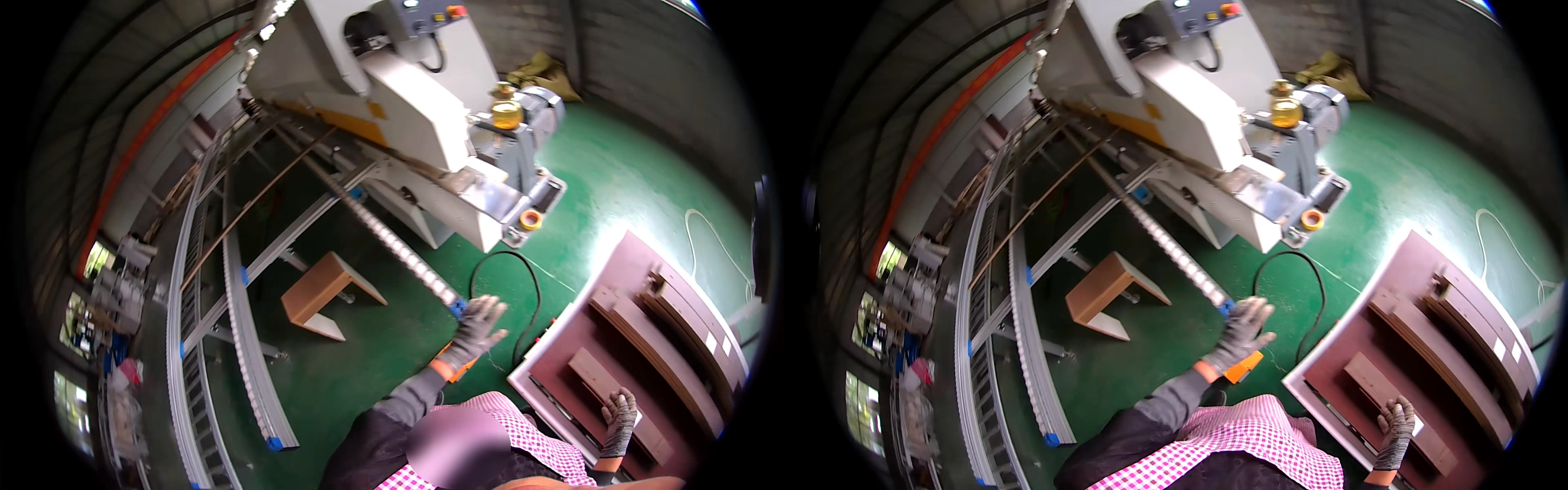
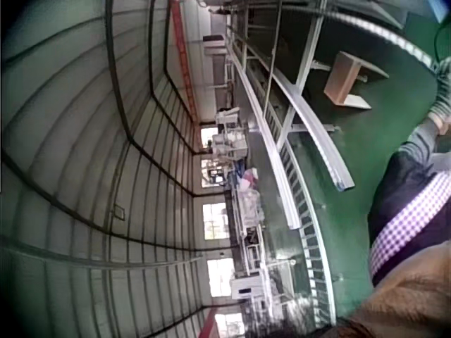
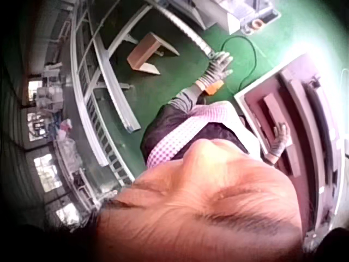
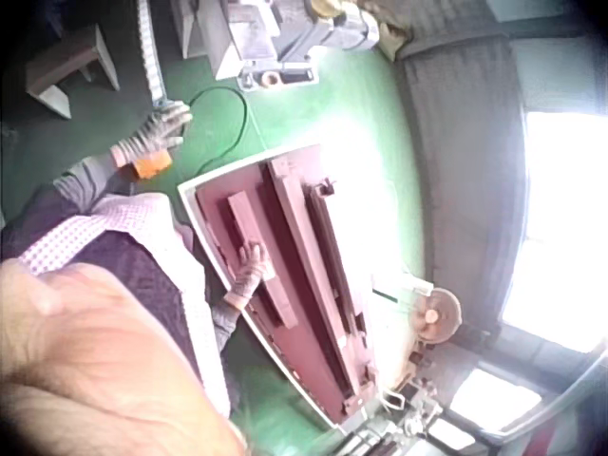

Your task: The person picks up long wooden slats from a large white machine and stacks them onto a red pallet, then pushes a mobile metal rack to a different part of the workshop floor.

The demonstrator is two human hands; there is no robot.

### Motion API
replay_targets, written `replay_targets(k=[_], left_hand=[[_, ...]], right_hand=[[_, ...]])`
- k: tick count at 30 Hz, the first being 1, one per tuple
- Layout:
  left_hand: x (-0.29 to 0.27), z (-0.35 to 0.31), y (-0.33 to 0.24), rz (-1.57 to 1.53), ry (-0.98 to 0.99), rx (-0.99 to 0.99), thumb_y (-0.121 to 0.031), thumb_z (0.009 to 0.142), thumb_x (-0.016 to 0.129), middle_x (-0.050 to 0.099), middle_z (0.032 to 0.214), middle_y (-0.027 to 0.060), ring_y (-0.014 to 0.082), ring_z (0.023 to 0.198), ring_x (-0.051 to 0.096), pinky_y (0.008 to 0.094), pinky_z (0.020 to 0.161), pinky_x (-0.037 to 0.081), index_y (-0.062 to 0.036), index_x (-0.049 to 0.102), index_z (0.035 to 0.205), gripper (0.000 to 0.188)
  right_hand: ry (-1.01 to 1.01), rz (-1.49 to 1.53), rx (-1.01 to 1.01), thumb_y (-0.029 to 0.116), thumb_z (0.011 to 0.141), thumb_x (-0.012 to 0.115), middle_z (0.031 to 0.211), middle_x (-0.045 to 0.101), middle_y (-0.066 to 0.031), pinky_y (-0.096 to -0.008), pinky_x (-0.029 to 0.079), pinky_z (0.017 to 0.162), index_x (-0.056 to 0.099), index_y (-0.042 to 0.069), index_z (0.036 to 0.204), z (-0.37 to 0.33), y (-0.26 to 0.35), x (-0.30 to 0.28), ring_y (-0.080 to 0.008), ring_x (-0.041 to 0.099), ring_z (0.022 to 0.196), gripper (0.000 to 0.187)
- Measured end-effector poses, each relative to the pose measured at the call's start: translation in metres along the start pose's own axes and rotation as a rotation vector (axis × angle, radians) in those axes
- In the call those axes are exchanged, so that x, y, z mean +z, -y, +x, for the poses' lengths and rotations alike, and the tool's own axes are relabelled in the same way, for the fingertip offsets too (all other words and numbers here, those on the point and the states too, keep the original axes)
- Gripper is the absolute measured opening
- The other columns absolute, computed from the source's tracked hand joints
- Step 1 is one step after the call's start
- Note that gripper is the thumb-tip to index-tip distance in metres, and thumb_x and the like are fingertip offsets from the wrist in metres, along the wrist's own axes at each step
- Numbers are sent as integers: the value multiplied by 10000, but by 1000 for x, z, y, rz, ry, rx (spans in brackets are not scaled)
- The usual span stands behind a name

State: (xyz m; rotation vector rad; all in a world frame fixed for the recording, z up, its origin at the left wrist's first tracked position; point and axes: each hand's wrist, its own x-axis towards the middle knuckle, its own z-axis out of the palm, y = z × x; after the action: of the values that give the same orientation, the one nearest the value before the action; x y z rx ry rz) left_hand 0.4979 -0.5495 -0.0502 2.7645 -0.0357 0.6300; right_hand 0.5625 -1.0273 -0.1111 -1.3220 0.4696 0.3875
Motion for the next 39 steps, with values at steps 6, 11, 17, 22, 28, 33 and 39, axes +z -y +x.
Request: replay_targets(k=[6, 11, 17, 22, 28, 33, 39], left_hand=[[-161, -182, 144, 518, -318, -501, -336, 805, 723, 419, 1426, 160, 383, 1347, 349, 533, 1124, 273, -101, 488, 1383, 666], [-290, -337, 236, 828, -335, -948, -320, 744, 749, 386, 1441, 197, 428, 1358, 312, 552, 1129, 262, -109, 441, 1413, 766], [-357, -483, 279, 825, -247, -1571, -467, 745, 747, 277, 1522, 225, 432, 1380, 280, 534, 1142, 263, -125, 372, 1466, 881], [-342, -567, 305, 286, -259, -1699, -512, 815, 701, 397, 1445, 296, 407, 1306, 455, 452, 1085, 390, -70, 235, 1521, 954], [-341, -564, 351, 359, -359, -1535, -459, 802, 744, 383, 1447, 314, 421, 1327, 422, 448, 1094, 381, -51, 234, 1513, 965], [-368, -524, 393, 524, -277, -1407, -457, 786, 756, 354, 1480, 291, 423, 1365, 371, 440, 1125, 345, -67, 256, 1508, 960], [-365, -563, 475, 347, -537, -1429, -464, 773, 775, 327, 1516, 266, 381, 1403, 340, 395, 1153, 311, -34, 221, 1517, 1022]], right_hand=[[617, -300, 63, 198, 906, 654, 877, 685, -101, -313, 570, 672, 620, 22, 1088, -68, -21, 196, -193, 683, 759, 255], [1014, -1098, -330, 200, 898, 636, 816, 676, -50, -281, 536, 677, 675, 6, 996, -94, -122, 315, -140, 614, 684, 222], [1397, -1584, -521, 394, 878, 609, 1075, 688, -191, -437, 535, 839, 605, 84, 1219, -97, -244, 405, -343, 675, 968, 461], [1450, -1776, -514, 386, 875, 610, 1086, 685, -197, -449, 531, 840, 584, 92, 1249, -153, -228, 473, -351, 671, 980, 476], [1381, -1967, -602, 437, 877, 601, 986, 695, -209, -479, 521, 771, 562, 66, 1264, -179, -202, 513, -379, 672, 904, 537], [1299, -1952, -557, 396, 875, 632, 1069, 681, -240, -447, 518, 857, 600, 35, 1258, -192, -183, 533, -383, 663, 993, 527], [1194, -1971, -422, 435, 860, 638, 1081, 681, -223, -450, 519, 861, 581, 48, 1271, -184, -186, 521, -372, 660, 998, 567]])
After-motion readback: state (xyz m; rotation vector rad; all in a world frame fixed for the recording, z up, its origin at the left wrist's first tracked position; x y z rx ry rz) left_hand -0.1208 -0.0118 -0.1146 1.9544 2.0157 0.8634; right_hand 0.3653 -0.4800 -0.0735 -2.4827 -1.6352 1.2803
